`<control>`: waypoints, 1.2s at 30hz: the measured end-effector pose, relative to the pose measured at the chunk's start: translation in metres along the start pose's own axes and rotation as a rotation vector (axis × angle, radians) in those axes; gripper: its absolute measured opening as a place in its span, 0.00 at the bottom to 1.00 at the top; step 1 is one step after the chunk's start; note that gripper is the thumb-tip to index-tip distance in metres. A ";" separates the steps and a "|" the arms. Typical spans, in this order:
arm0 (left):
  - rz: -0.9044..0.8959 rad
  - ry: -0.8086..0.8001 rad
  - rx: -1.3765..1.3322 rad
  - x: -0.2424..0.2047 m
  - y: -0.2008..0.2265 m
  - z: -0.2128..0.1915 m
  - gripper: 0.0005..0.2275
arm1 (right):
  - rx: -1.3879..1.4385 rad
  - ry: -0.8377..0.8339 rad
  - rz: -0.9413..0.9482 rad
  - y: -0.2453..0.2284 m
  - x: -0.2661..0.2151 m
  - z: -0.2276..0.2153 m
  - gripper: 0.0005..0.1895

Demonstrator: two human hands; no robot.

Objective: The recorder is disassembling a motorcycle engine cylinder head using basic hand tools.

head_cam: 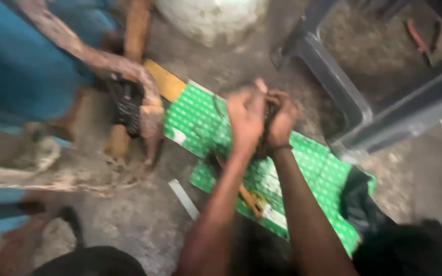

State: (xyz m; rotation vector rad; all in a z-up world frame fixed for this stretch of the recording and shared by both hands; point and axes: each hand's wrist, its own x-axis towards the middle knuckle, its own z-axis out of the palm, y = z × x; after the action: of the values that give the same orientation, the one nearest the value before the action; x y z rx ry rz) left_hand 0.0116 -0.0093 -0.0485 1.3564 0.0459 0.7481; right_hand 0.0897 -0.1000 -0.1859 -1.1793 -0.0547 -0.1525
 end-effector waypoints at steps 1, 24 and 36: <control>0.024 0.001 0.012 0.000 -0.006 -0.005 0.17 | 0.022 -0.014 -0.009 0.006 -0.002 0.005 0.21; -0.154 0.143 -0.131 0.006 0.014 -0.001 0.22 | 0.168 0.006 0.146 -0.022 -0.006 0.014 0.17; -0.209 0.273 -0.346 0.007 0.036 -0.007 0.18 | 0.145 0.008 0.107 -0.026 -0.011 0.005 0.17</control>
State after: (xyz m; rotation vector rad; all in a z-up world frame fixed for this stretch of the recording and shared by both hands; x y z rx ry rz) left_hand -0.0025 0.0004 -0.0160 0.8994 0.2590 0.7209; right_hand 0.0755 -0.1040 -0.1616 -1.0346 0.0050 -0.0576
